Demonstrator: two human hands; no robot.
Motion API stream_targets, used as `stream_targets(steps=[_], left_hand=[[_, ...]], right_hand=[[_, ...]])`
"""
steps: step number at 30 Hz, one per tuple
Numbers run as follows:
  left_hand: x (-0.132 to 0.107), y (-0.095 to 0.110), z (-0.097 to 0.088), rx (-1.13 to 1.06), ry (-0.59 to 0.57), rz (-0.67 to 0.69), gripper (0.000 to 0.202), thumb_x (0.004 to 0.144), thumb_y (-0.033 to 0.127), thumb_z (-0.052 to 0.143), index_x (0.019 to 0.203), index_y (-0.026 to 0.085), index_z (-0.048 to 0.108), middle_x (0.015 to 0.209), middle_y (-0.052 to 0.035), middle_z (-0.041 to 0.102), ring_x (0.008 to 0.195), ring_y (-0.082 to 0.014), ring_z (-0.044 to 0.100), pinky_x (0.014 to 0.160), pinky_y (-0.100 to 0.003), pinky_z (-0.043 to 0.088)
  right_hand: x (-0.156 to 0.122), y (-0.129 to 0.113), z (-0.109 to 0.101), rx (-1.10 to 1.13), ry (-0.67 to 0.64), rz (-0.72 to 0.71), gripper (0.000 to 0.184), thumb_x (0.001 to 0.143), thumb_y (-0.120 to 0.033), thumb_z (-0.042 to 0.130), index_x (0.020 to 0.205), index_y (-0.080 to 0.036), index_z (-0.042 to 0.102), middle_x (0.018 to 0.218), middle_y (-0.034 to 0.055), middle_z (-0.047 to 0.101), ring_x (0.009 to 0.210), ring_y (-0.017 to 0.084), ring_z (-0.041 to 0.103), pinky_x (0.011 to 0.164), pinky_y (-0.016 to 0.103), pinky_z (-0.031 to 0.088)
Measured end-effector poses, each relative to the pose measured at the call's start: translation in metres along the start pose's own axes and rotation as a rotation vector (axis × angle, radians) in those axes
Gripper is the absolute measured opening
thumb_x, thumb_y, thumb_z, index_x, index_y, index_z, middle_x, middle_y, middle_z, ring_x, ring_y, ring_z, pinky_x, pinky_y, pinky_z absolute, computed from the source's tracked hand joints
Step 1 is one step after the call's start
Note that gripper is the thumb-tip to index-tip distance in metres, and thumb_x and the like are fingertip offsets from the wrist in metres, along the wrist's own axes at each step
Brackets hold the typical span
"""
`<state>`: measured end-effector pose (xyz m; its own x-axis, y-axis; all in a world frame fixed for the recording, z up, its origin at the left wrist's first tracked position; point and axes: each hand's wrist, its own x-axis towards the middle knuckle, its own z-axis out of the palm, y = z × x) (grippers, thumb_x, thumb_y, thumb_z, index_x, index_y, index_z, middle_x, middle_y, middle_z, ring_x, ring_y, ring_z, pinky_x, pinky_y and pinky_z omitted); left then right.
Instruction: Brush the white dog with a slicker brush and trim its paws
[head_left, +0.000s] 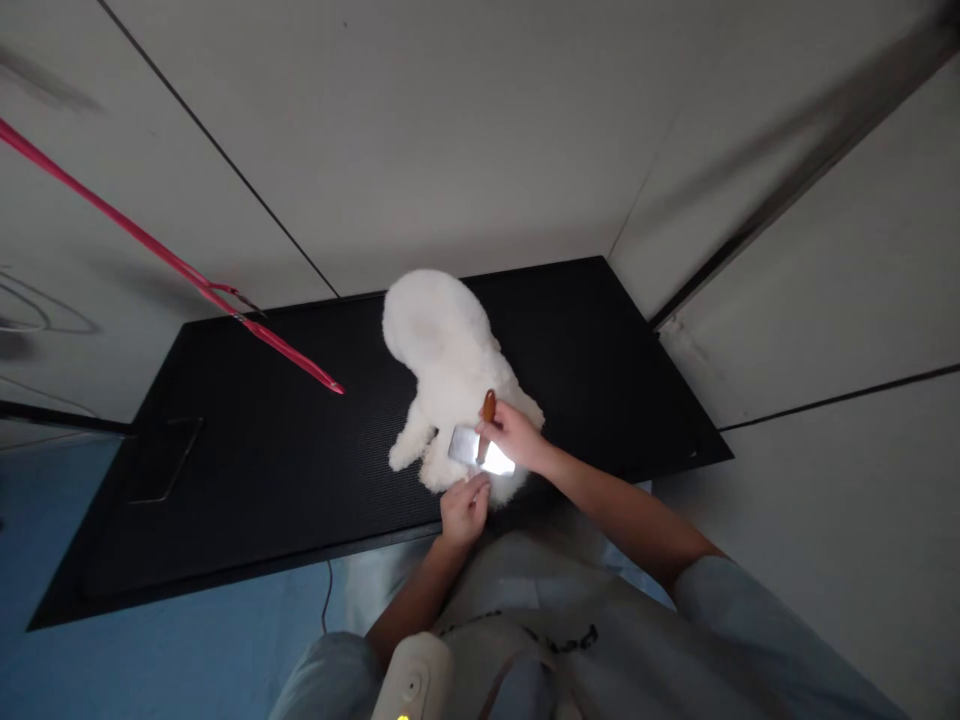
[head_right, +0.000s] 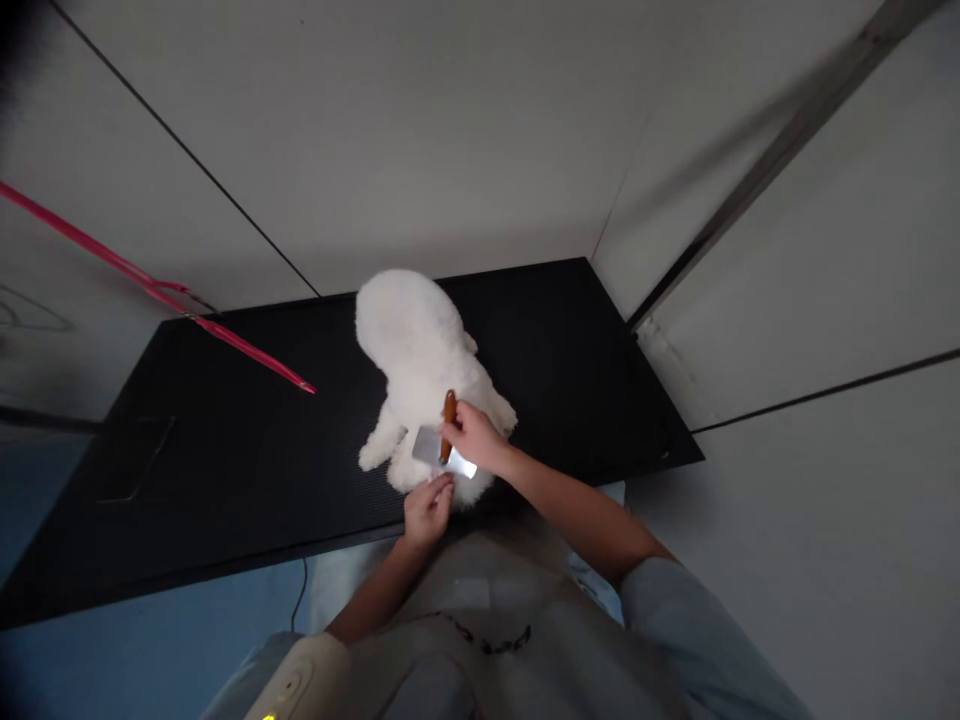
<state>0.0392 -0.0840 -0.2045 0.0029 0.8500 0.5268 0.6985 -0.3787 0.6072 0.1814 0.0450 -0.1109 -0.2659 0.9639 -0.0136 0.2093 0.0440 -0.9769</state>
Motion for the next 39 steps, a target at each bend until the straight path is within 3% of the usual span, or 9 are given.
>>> stream_targets(steps=[4,9,13,17,21,26,30,34,39], left_hand=[[0.002,0.003,0.0,-0.02,0.008,0.009,0.02,0.089,0.018,0.052,0.092,0.013,0.071,0.078,-0.008,0.073,0.063,-0.0138,0.067,0.061,-0.023,0.054],[0.003,0.001,0.0,-0.018,0.003,0.003,0.02,0.089,0.018,0.052,0.091,0.014,0.071,0.077,-0.0079,0.073,0.062,-0.0142,0.066,0.06,-0.024,0.053],[0.002,-0.001,-0.001,-0.034,0.007,-0.019,0.02,0.089,0.019,0.052,0.091,0.014,0.072,0.078,-0.0078,0.073,0.063,-0.0141,0.066,0.06,-0.023,0.053],[0.002,-0.001,-0.003,-0.062,0.009,-0.02,0.02,0.089,0.018,0.052,0.088,0.015,0.072,0.077,-0.0073,0.073,0.064,-0.0141,0.066,0.061,-0.023,0.052],[0.004,-0.002,-0.006,-0.104,0.019,-0.036,0.018,0.088,0.016,0.053,0.089,0.014,0.072,0.08,-0.0078,0.073,0.068,-0.0146,0.068,0.065,-0.024,0.054],[0.005,-0.005,-0.01,-0.111,0.017,-0.087,0.02,0.088,0.02,0.053,0.084,0.015,0.073,0.077,-0.0071,0.073,0.068,-0.0155,0.069,0.065,-0.026,0.055],[0.005,-0.006,-0.01,-0.118,0.03,-0.162,0.022,0.087,0.023,0.053,0.084,0.014,0.073,0.079,-0.0084,0.074,0.072,-0.0172,0.07,0.068,-0.028,0.057],[0.009,-0.009,-0.02,-0.156,0.018,-0.246,0.026,0.088,0.028,0.051,0.084,0.013,0.072,0.082,-0.0101,0.074,0.076,-0.019,0.071,0.072,-0.031,0.058],[0.036,-0.037,-0.059,-0.106,-0.2,-0.344,0.037,0.088,0.038,0.048,0.105,0.012,0.069,0.101,-0.0131,0.072,0.092,-0.0205,0.068,0.078,-0.03,0.056]], right_hand=[[-0.001,0.0,0.0,-0.026,0.215,-0.058,0.014,0.082,-0.031,0.058,0.092,-0.022,0.055,0.081,0.0016,0.066,0.076,0.018,0.063,0.071,0.029,0.05],[0.002,0.002,-0.006,0.019,-0.014,0.006,0.016,0.076,-0.031,0.062,0.085,-0.021,0.055,0.071,0.0001,0.064,0.066,0.017,0.062,0.063,0.028,0.049],[0.0,0.002,-0.014,0.012,0.305,-0.039,0.019,0.081,-0.034,0.057,0.094,-0.021,0.054,0.079,0.0014,0.064,0.072,0.017,0.063,0.067,0.029,0.049],[-0.016,0.003,-0.01,0.041,0.089,-0.03,0.017,0.081,-0.036,0.059,0.089,-0.021,0.055,0.074,0.0007,0.064,0.068,0.017,0.063,0.065,0.029,0.05],[-0.025,0.004,-0.007,0.016,0.31,-0.035,0.018,0.082,-0.035,0.057,0.092,-0.021,0.054,0.08,0.0024,0.066,0.073,0.018,0.064,0.07,0.031,0.052],[-0.027,0.005,-0.011,0.076,0.139,-0.014,0.017,0.08,-0.036,0.057,0.088,-0.021,0.053,0.078,0.0026,0.066,0.073,0.019,0.064,0.069,0.031,0.052],[-0.027,0.007,-0.018,0.053,0.427,-0.022,0.018,0.083,-0.035,0.055,0.093,-0.021,0.052,0.087,0.0052,0.066,0.08,0.02,0.063,0.076,0.034,0.051],[-0.027,0.013,-0.018,0.15,0.139,0.004,0.019,0.08,-0.038,0.06,0.088,-0.021,0.055,0.081,0.0044,0.067,0.076,0.02,0.063,0.074,0.035,0.052],[-0.01,0.023,-0.03,0.208,0.54,0.011,0.022,0.08,-0.041,0.057,0.088,-0.021,0.052,0.084,0.004,0.066,0.081,0.019,0.063,0.08,0.035,0.051]])
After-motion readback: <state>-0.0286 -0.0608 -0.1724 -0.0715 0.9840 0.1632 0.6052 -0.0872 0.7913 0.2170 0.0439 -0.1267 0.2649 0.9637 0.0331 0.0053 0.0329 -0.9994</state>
